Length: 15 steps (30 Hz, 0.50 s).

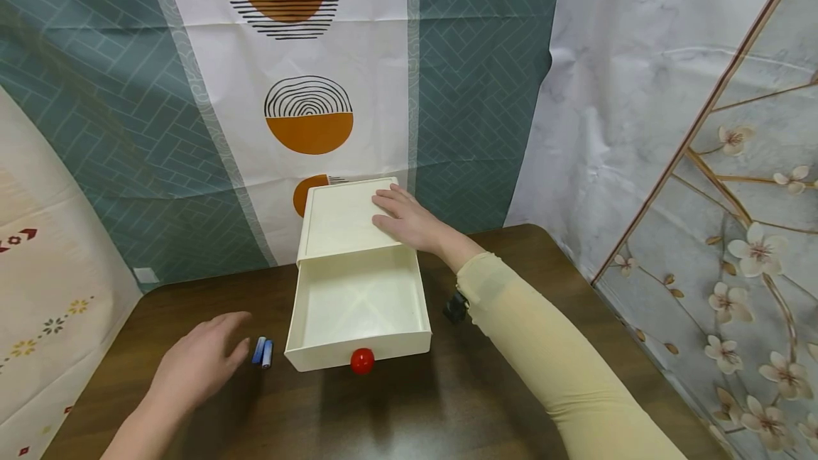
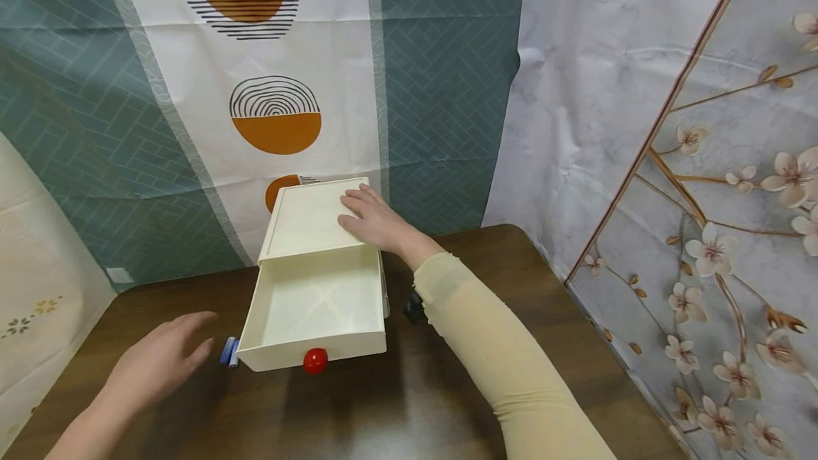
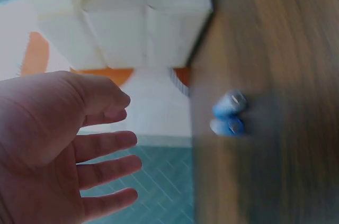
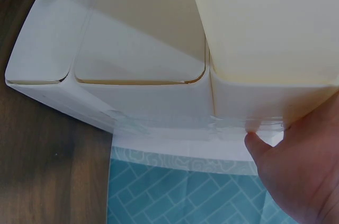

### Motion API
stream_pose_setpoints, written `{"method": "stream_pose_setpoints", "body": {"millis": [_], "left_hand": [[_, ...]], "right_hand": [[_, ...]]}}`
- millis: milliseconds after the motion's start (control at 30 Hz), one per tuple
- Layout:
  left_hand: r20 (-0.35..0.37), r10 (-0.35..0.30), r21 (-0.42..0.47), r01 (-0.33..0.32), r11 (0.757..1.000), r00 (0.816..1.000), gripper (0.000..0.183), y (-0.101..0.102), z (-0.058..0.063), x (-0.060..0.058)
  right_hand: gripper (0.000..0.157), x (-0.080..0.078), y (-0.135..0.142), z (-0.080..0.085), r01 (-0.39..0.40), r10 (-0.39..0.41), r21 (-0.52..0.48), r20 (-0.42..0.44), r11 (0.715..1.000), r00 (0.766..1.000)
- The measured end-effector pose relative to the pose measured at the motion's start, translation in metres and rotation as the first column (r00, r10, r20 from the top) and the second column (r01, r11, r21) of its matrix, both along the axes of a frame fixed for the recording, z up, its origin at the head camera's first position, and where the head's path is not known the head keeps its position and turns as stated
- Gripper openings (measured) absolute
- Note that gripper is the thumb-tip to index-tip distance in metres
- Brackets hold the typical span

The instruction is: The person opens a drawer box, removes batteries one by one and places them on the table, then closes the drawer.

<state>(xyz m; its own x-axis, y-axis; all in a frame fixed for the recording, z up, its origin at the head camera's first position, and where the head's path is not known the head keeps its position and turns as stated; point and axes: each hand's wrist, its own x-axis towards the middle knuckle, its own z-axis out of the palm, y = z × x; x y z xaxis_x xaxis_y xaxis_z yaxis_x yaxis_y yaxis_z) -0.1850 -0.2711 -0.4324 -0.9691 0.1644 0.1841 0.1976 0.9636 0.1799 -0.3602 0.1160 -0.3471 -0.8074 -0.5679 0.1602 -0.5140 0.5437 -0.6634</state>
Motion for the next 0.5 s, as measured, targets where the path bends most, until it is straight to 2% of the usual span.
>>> {"method": "stream_pose_setpoints", "body": {"millis": [200, 500], "left_hand": [[-0.053, 0.012, 0.091, -0.008, 0.996, 0.999, 0.04, 0.021, 0.016, 0.015], [-0.125, 0.015, 0.146, 0.003, 0.989, 0.992, 0.038, 0.039, 0.033, 0.033]], "right_hand": [[0.063, 0.0, 0.001, 0.0, 0.004, -0.004, -0.002, -0.004, 1.0, 1.0], [0.063, 0.0, 0.001, 0.0, -0.001, 0.001, -0.002, -0.004, 1.0, 1.0]]}}
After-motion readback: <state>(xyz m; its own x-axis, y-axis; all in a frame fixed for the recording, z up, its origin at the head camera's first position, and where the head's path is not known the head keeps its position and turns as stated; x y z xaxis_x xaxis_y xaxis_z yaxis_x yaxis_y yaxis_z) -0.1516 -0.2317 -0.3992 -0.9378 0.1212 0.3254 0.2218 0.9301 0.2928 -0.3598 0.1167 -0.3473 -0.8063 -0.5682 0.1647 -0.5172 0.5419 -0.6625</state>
